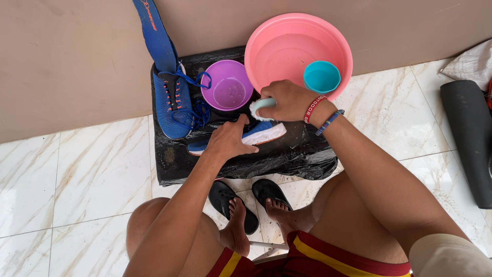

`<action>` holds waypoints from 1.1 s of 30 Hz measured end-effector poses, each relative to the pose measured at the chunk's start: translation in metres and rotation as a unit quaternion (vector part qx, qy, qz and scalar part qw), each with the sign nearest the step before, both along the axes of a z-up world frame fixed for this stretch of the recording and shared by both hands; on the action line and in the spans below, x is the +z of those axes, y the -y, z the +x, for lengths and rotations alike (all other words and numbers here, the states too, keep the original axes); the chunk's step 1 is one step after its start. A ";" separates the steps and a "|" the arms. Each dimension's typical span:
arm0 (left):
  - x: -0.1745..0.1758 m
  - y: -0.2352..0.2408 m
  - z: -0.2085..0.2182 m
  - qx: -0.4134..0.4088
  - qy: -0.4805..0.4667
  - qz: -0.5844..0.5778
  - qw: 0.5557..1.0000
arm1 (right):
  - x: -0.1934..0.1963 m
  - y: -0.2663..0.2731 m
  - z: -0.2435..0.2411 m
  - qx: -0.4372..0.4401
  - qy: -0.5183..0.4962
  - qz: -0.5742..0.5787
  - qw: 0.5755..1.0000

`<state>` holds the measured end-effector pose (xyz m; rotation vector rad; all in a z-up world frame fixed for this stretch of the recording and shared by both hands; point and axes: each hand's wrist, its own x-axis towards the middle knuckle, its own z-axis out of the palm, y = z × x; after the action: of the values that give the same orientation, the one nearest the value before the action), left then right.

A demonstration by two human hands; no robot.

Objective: The person scrubs the sole of an orange and white sneaker using a brush and soapy water. They repeatedly dip the brush into a purple bowl and scrub the shoe's sole, then rinse the brush in a pink basin.

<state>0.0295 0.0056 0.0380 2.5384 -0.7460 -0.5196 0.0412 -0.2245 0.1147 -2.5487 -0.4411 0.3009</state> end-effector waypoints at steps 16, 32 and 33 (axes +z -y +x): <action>-0.014 -0.086 0.036 0.022 -0.125 0.085 0.988 | -0.074 -0.062 -0.026 -0.084 0.046 -0.171 0.980; -0.029 -0.078 0.033 0.029 -0.107 0.080 0.991 | -0.070 -0.099 -0.050 -0.114 0.083 -0.111 0.984; -0.022 -0.075 0.031 0.032 -0.109 0.069 0.991 | -0.077 -0.105 -0.050 -0.079 0.126 -0.038 0.988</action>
<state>0.0607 0.0806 0.0158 2.5653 -0.5652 -0.8367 -0.0088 -0.1199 0.0382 -2.6884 -0.3213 -0.0661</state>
